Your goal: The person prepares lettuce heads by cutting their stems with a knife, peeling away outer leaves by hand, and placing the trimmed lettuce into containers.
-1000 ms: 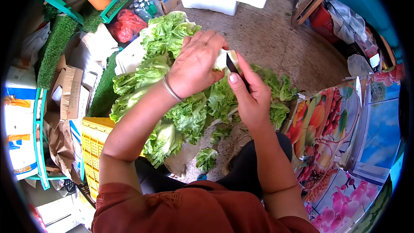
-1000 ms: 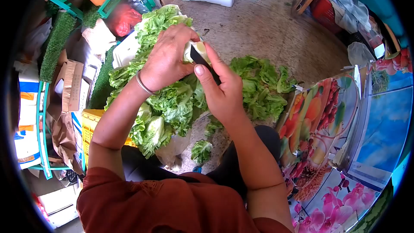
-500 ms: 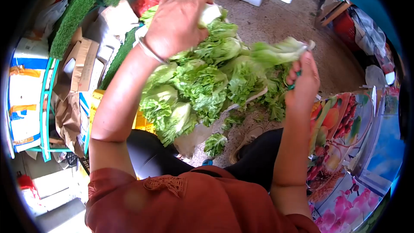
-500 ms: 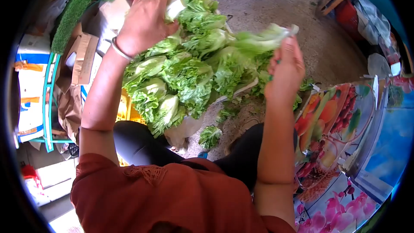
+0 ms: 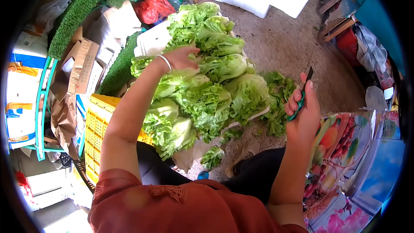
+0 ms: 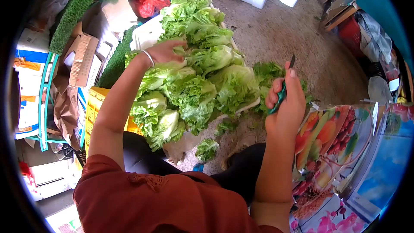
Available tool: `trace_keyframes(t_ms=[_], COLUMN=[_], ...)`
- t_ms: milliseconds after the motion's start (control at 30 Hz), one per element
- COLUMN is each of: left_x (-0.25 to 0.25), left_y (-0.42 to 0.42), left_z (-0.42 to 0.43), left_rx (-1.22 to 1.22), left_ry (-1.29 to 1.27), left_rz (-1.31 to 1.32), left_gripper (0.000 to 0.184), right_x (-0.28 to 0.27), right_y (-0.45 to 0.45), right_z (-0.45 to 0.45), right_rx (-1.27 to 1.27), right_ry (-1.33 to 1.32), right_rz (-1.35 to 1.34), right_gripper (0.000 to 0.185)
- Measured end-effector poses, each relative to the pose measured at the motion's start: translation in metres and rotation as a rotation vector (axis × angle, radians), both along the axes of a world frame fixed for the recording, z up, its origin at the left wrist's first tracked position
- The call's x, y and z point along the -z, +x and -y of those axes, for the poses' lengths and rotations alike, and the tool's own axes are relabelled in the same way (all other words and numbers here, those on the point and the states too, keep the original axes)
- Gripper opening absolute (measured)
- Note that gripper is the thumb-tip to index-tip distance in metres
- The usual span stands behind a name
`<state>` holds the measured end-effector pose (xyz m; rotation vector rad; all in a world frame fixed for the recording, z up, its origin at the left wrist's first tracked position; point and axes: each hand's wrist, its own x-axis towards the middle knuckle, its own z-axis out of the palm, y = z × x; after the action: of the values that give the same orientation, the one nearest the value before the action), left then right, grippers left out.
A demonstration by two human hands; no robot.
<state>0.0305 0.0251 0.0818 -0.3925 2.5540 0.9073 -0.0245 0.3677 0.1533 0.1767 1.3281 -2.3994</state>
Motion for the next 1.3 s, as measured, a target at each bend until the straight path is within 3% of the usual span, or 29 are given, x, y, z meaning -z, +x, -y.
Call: trace_keyframes(t_ms=[133,200,233,333,433,500,567,600,733,767,833,867,967,1033,1100,1300], left_x=[0.031,0.065,0.073,0.08,0.078,0.091,0.104,0.109,0.075,0.076,0.054,0.073,0.083,0.08,0.08,0.07], left_y=[-0.062,-0.092,-0.104,-0.129,-0.132,-0.132,-0.133,-0.13,-0.146,-0.152,-0.161,-0.167,-0.176,-0.178,-0.178,-0.147], left_z=[0.023,0.018,0.012,-0.004,-0.018,-0.012,-0.006,-0.005,0.018,0.016,0.002,0.011,0.008,0.006,0.01,0.015], left_rx=[-0.062,-0.085,-0.085,-0.49,-0.62,-0.593,-0.377,-0.414,-0.238,-0.232,-0.447,-0.431,-0.342,-0.391,-0.598,-0.636], left_ry=[-0.192,-0.44,-0.432,-0.373,-0.222,-0.161,-0.147,-0.131,-0.181,-0.181,-0.623,-0.657,-0.794,-0.698,-0.57,-0.678], left_rz=[-0.12,-0.596,-0.603,-0.252,-0.177,-0.187,-0.13,-0.182,0.063,0.065,-0.141,-0.293,-0.228,-0.189,-0.127,-0.412], left_gripper=[0.066,0.064,0.064,0.08,0.077,0.076,0.075,0.073,0.068,0.068,0.065,0.06,0.061,0.065,0.069,0.06], right_x=[-0.002,0.0,0.001,0.002,0.005,0.007,0.007,0.008,0.01,0.011,0.011,0.011,0.01,0.008,0.007,0.004], right_y=[0.002,0.002,0.001,-0.001,-0.006,-0.009,-0.01,-0.011,-0.014,-0.014,-0.014,-0.014,-0.013,-0.013,-0.011,-0.007], right_z=[0.012,0.017,0.019,0.021,0.02,0.021,0.023,0.024,0.024,0.023,0.024,0.024,0.022,0.021,0.019,0.017], right_rx=[-0.02,-0.033,-0.052,-0.065,-0.069,-0.079,-0.082,-0.083,-0.116,-0.129,-0.131,-0.138,-0.149,-0.147,-0.154,-0.193], right_ry=[0.035,0.043,0.047,0.076,0.088,0.073,0.097,0.096,0.126,0.125,0.125,0.128,0.142,0.135,0.12,0.163], right_rz=[0.042,0.062,0.086,0.081,0.106,0.128,0.133,0.136,0.129,0.123,0.13,0.136,0.145,0.142,0.141,0.126], right_gripper=[0.03,0.031,0.031,0.033,0.034,0.035,0.037,0.037,0.041,0.042,0.042,0.043,0.042,0.042,0.042,0.041])
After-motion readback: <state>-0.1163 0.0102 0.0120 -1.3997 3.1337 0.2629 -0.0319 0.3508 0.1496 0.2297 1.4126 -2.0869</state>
